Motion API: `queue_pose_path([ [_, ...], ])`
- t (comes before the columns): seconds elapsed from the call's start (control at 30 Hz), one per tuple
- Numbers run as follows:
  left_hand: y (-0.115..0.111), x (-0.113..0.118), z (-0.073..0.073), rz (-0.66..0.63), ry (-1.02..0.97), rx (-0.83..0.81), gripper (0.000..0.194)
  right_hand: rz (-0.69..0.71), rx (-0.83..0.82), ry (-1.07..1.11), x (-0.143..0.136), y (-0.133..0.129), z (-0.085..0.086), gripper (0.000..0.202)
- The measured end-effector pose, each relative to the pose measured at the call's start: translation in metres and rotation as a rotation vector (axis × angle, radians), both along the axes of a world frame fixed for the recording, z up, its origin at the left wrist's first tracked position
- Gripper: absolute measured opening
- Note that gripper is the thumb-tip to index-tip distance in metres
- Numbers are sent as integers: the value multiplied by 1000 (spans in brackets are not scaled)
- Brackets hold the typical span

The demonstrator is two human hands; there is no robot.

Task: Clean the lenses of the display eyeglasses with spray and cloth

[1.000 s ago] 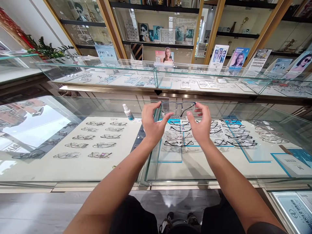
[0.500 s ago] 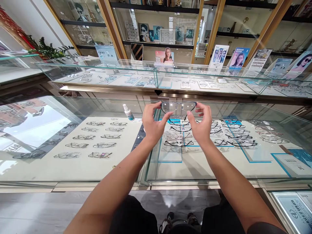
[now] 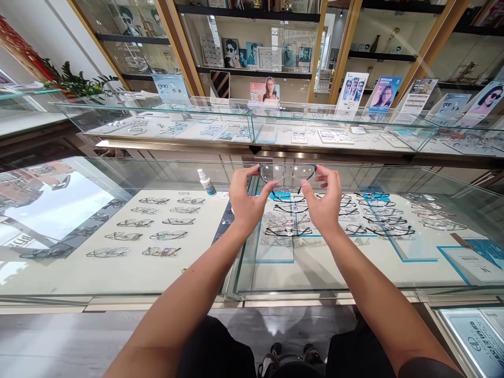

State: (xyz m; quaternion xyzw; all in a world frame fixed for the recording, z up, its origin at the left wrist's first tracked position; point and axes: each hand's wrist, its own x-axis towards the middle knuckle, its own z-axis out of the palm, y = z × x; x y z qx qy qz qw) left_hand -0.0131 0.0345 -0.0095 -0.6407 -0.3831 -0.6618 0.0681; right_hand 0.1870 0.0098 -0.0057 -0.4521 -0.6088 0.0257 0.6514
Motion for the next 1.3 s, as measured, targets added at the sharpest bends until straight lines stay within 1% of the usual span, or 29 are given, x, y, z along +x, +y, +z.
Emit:
queue_pose_path([
  [0.13, 0, 0, 0, 15, 20, 44, 48, 11, -37, -2, 0, 1, -2, 37],
  [0.3, -1, 1, 1, 45, 28, 34, 49, 17, -53, 4, 0, 2, -3, 36],
  [0.47, -1, 1, 2, 21, 26, 85, 47, 24, -61, 10, 0, 2, -4, 36],
  [0.67, -2, 0, 2, 53, 35, 40, 50, 27, -78, 15, 0, 3, -5, 36],
  [0.8, -3, 0, 2, 51, 46, 16, 52, 41, -104, 24, 0, 3, -5, 36],
  [1.03, -3, 0, 1, 38, 56, 78, 49, 41, -119, 33, -1, 3, -5, 36],
  [1.17, -3, 0, 2, 33, 45, 18, 50, 34, -92, 25, -1, 3, -5, 37],
  [1.3, -2, 1, 2, -34, 5, -66, 50, 13, 22, -21, -1, 1, -4, 44],
])
